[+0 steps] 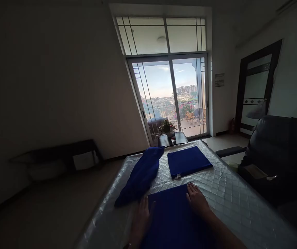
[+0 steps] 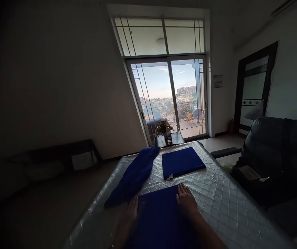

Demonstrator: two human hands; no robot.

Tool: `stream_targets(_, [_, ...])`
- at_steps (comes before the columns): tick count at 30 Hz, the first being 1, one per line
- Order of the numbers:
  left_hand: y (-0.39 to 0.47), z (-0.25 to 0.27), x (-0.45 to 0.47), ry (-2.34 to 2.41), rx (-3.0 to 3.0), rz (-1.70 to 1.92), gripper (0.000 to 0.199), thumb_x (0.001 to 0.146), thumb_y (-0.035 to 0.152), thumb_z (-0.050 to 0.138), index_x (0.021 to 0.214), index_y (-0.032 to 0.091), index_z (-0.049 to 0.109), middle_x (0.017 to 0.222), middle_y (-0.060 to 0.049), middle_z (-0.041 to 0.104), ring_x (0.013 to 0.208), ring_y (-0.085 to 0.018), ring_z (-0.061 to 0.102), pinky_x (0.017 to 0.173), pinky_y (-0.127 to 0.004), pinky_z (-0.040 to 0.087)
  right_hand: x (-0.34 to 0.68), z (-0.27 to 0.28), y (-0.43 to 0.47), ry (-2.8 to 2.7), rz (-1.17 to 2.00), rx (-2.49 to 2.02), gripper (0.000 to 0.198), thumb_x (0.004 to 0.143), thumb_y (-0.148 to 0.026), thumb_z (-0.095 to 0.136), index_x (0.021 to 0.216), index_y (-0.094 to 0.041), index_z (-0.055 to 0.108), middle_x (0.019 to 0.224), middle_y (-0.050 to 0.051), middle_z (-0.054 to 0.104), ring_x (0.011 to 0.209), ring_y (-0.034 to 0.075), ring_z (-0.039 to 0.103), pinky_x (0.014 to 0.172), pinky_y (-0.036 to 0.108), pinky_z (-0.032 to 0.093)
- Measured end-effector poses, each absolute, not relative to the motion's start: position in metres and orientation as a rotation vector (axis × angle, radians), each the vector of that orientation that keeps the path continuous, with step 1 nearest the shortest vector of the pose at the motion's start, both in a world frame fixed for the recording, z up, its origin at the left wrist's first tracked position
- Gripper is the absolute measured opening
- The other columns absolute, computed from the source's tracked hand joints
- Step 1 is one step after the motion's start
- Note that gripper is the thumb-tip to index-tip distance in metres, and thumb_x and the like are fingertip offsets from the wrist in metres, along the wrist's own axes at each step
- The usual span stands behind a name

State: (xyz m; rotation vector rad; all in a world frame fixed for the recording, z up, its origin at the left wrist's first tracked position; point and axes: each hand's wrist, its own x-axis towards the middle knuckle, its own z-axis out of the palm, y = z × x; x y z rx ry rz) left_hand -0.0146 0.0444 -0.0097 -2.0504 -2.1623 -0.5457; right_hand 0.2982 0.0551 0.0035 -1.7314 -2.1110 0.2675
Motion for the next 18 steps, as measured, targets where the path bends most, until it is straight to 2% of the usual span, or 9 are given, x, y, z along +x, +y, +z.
stream_targets(2, [0.044,-0.008,-0.014,-2.177,-2.126,-0.504,0.079,0.096,0.061,0.026,0.148,0.005,0.047,0.157,-0.015,0.049,0.147,-0.028,0.043,0.124,-0.043,0.033,0.297,0.005,0.055,-2.120,0.259,-1.745,0.061,0.099,-0.033,0.029,0.155,-0.008,0.033,0.164,0.013,0.034,0.154,0.021,0.025,0.127,0.042,0.020])
stream_targets(5, [0.044,-0.005,-0.015,-2.196,-2.180,-0.485,0.081,0.097,0.062,0.022,0.150,0.004,0.041,0.160,-0.017,0.043,0.150,-0.028,0.037,0.125,-0.044,0.031,0.296,0.006,0.055,-2.141,0.235,-1.755,0.062,0.099,-0.034,0.028,0.155,-0.008,0.033,0.164,0.013,0.034,0.154,0.022,0.025,0.127,0.043,0.020])
stream_targets(14, [0.038,0.000,-0.019,-2.223,-2.220,-0.516,0.078,0.098,0.058,0.019,0.152,0.004,0.038,0.163,-0.018,0.037,0.152,-0.029,0.033,0.126,-0.047,0.029,0.290,0.012,0.054,-2.214,0.182,-1.789,0.061,0.099,-0.032,0.026,0.154,-0.006,0.034,0.164,0.016,0.034,0.154,0.022,0.026,0.127,0.038,0.019])
stream_targets(18, [0.038,0.001,-0.019,-2.214,-2.219,-0.536,0.077,0.098,0.059,0.020,0.152,0.008,0.041,0.162,-0.017,0.038,0.152,-0.029,0.034,0.126,-0.049,0.030,0.286,0.017,0.049,-2.198,0.154,-1.825,0.061,0.098,-0.029,0.026,0.153,-0.005,0.037,0.163,0.017,0.036,0.153,0.024,0.026,0.127,0.041,0.019])
